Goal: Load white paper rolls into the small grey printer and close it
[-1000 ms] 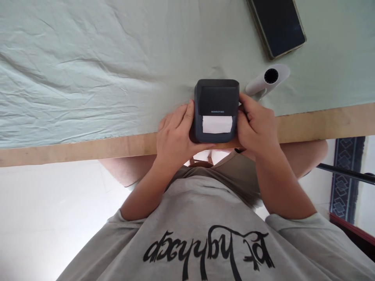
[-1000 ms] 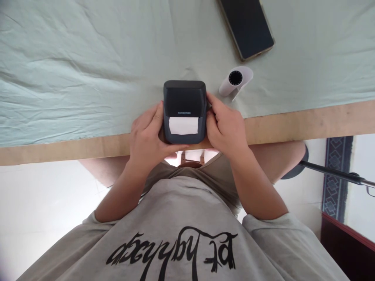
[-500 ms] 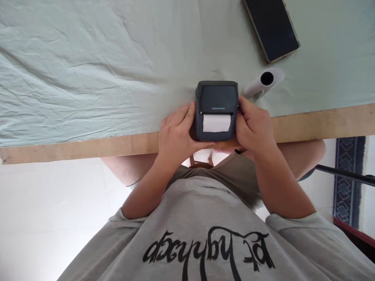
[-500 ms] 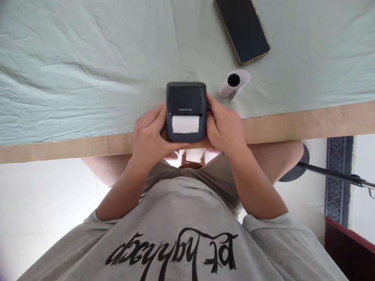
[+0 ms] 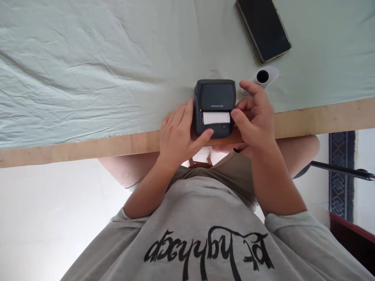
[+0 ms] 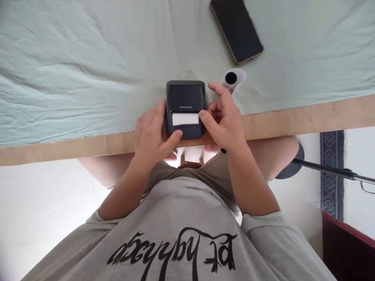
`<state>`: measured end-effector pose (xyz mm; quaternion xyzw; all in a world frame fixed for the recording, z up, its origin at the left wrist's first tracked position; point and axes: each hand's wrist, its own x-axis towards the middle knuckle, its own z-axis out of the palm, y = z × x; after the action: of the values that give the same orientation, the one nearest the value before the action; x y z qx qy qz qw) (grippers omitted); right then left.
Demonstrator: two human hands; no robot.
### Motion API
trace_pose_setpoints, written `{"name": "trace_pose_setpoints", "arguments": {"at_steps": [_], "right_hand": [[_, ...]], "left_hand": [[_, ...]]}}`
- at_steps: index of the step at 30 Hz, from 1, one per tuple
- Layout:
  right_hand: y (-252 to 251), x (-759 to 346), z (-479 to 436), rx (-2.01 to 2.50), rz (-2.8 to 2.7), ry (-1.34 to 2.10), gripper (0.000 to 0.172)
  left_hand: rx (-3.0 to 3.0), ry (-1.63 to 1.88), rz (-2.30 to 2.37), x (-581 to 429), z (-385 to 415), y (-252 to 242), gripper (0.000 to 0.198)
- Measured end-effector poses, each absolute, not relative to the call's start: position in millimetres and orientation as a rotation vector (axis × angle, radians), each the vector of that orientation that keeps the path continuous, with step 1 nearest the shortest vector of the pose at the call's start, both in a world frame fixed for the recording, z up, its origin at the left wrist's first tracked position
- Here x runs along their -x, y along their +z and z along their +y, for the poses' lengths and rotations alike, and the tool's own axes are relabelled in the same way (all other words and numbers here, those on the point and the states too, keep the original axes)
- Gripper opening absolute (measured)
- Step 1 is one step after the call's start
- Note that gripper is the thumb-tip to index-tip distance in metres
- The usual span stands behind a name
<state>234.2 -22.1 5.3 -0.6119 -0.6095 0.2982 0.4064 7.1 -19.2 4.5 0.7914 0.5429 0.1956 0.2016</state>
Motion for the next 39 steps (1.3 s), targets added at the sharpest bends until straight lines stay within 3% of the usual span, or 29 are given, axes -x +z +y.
{"name": "trace_pose_setpoints", "arguments": {"at_steps": [5,13,19,22,28,33,39], "right_hand": [[22.4,-232.3,-19.0,1.595,-1.513,0.752,0.052],[65.6,-217.9,5.4,1.633,-1.463,0.618,0.025],[67.2,-218.8,10.6,1.688,-1.637,0.514,0.008],[69.3,-221.8,21.2,1.829,-2.024,0.39,0.01],[92.4,-202.2,50.5,2.125,-2.534,0.421,0.04],[103.3,-190.8,61.2,2.146,-2.641,0.518,0.025],[114.6,-219.0,43.0,1.909,-2.488,0.412,0.03]], "left_hand": [[-2.2,0.576,1.489,-6.1,-19.1,4.5,0.089],[-2.186,0.594,1.483,-7.2,-18.3,4.7,0.088],[-2.209,0.588,1.461,-6.8,-18.7,6.2,0.087],[-2.197,0.578,1.461,-6.6,-18.5,6.3,0.088],[-2.174,0.588,1.458,-5.8,-18.0,3.9,0.087],[-2.184,0.623,1.433,-3.4,-17.5,3.9,0.099],[-2.18,0.656,1.392,-2.0,-19.3,6.6,0.1]]}}
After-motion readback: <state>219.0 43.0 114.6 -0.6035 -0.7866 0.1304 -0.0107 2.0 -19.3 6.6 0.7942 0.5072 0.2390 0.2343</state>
